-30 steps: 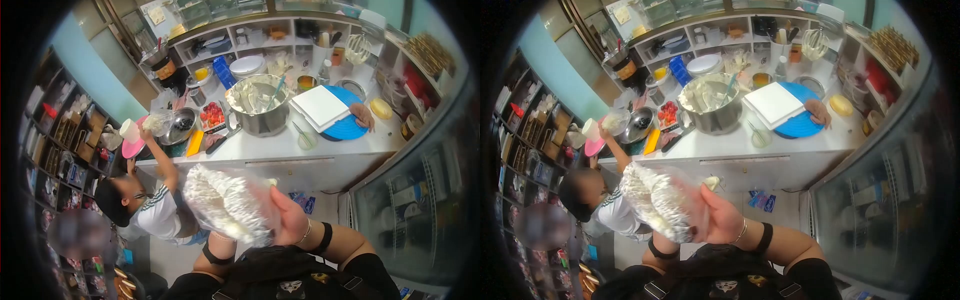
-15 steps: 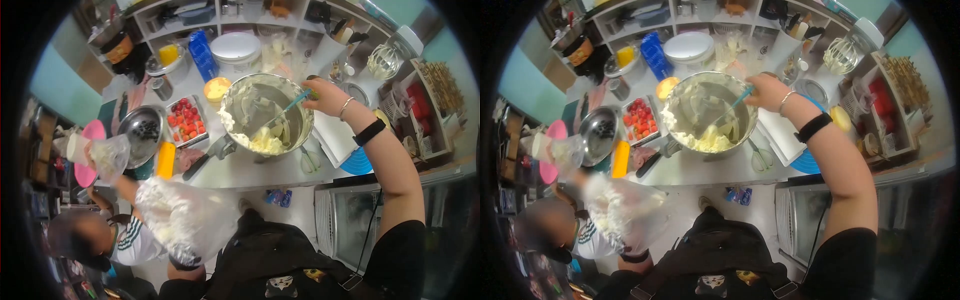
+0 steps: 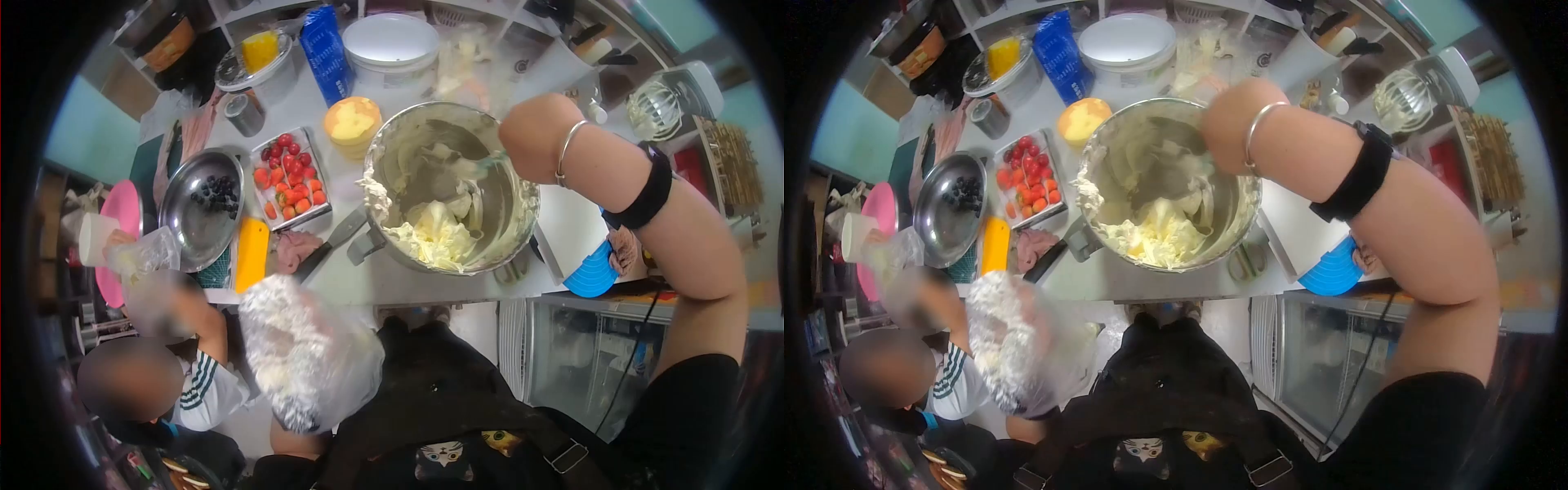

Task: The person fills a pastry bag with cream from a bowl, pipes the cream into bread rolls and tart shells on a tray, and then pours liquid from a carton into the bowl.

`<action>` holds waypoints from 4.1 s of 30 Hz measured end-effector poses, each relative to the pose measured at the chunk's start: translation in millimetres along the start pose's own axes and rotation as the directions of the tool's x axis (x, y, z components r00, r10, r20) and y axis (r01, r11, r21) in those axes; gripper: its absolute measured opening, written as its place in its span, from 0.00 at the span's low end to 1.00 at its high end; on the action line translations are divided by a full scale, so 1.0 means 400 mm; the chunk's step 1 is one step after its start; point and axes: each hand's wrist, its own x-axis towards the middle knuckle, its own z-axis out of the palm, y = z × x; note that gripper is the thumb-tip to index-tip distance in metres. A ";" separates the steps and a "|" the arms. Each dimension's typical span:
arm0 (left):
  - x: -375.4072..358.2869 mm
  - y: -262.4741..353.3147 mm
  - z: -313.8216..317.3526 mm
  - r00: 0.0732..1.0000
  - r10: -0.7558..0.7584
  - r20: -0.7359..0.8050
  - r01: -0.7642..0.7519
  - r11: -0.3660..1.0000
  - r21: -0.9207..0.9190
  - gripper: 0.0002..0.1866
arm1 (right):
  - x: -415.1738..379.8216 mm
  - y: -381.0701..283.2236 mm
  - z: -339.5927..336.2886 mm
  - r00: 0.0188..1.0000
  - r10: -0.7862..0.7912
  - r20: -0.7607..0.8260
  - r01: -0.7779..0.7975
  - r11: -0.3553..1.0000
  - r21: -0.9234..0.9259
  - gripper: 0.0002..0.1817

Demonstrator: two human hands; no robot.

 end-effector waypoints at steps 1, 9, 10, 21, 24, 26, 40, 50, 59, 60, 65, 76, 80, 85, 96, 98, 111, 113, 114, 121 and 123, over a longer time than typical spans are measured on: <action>-0.005 -0.011 0.020 0.999 -0.020 0.029 0.021 1.000 -0.023 0.20 | 0.012 0.003 0.028 1.000 -0.005 0.022 0.005 1.000 0.001 0.09; -0.014 -0.098 0.105 0.898 -0.249 0.364 0.417 0.747 -0.517 0.16 | 0.072 -0.067 0.128 0.976 -0.216 -0.037 0.212 0.890 0.405 0.14; -0.022 -0.100 0.119 0.908 -0.261 0.329 0.396 0.792 -0.465 0.14 | 0.078 -0.067 0.146 0.968 -0.239 -0.081 0.249 0.849 0.467 0.15; -0.021 -0.087 0.153 0.971 -0.174 0.161 0.191 0.977 -0.094 0.15 | 0.022 -0.025 0.159 0.924 -0.334 -0.186 0.345 0.518 0.783 0.12; -0.038 -0.057 0.191 0.981 0.060 0.183 -0.115 0.945 0.307 0.12 | -0.049 0.019 0.161 0.981 -0.188 0.041 0.004 0.235 0.972 0.12; -0.022 -0.037 0.211 0.864 0.144 0.482 -0.310 0.907 0.284 0.14 | -0.086 0.056 0.192 0.989 -0.137 0.056 -0.042 0.106 0.993 0.13; 0.023 -0.051 0.256 0.854 0.291 0.432 -0.514 0.606 0.607 0.37 | -0.348 0.250 0.222 0.881 -0.067 -0.469 0.472 0.051 0.880 0.15; -0.082 0.021 0.407 0.590 0.383 0.711 -0.803 0.186 0.566 0.42 | -0.428 0.112 -0.020 0.833 -0.205 -0.515 0.357 0.909 0.216 0.08; -0.106 -0.038 0.351 0.684 0.575 0.449 -0.677 0.270 0.685 0.51 | -0.507 -0.180 0.105 0.201 -0.631 -0.749 0.010 0.766 -0.643 0.09; -0.109 -0.023 0.363 0.601 0.635 0.485 -0.683 0.093 0.725 0.49 | -0.508 -0.177 0.110 0.146 -0.660 -0.737 -0.043 0.740 -0.671 0.11; -0.106 -0.028 0.337 0.731 0.607 0.313 -0.642 0.456 0.616 0.44 | -0.565 -0.101 0.099 0.201 -0.717 -0.668 0.096 0.693 -0.714 0.13; -0.090 0.021 0.310 0.808 0.536 0.246 -0.590 0.743 0.316 0.36 | -0.601 0.039 0.019 0.323 -0.281 -0.904 0.241 0.948 -0.208 0.10; -0.127 0.044 0.349 0.658 0.661 0.362 -0.723 0.419 0.548 0.46 | -0.546 -0.014 0.027 0.182 -0.410 -0.894 0.255 0.898 -0.360 0.07; -0.131 0.021 0.332 0.597 0.758 0.263 -0.740 0.393 0.547 0.56 | -0.541 -0.044 0.042 0.069 -0.556 -0.828 0.257 0.812 -0.524 0.04; -0.093 0.067 0.257 0.439 0.770 0.463 -0.696 -0.035 0.718 0.50 | -0.602 0.145 0.003 0.279 -0.493 -0.824 0.213 0.869 -0.447 0.14; -0.078 0.073 0.228 0.607 0.750 0.263 -0.728 0.392 0.562 0.43 | -0.572 0.186 -0.002 0.295 -0.407 -0.865 0.116 0.913 -0.390 0.04; -0.023 -0.006 0.017 0.989 -0.080 0.122 0.132 0.846 -0.516 0.29 | -0.005 -0.048 0.015 0.584 -0.323 -0.745 0.417 0.907 -0.066 0.08; -0.056 0.016 0.051 0.989 0.003 0.145 0.059 0.904 -0.423 0.31 | 0.031 -0.078 0.042 0.639 -0.334 -0.693 0.451 0.892 -0.014 0.09; -0.060 0.026 0.047 0.985 0.005 0.172 0.070 0.900 -0.430 0.31 | 0.014 -0.077 0.043 0.668 -0.299 -0.682 0.397 0.918 -0.013 0.09; -0.112 0.069 -0.045 0.990 0.014 0.140 0.043 0.918 -0.394 0.31 | -0.160 0.129 0.038 0.518 -0.102 -0.849 0.361 0.926 0.108 0.09; -0.150 0.073 -0.028 0.995 0.092 0.042 -0.080 0.968 -0.236 0.31 | -0.164 0.152 0.051 0.529 -0.086 -0.844 0.346 0.930 0.122 0.09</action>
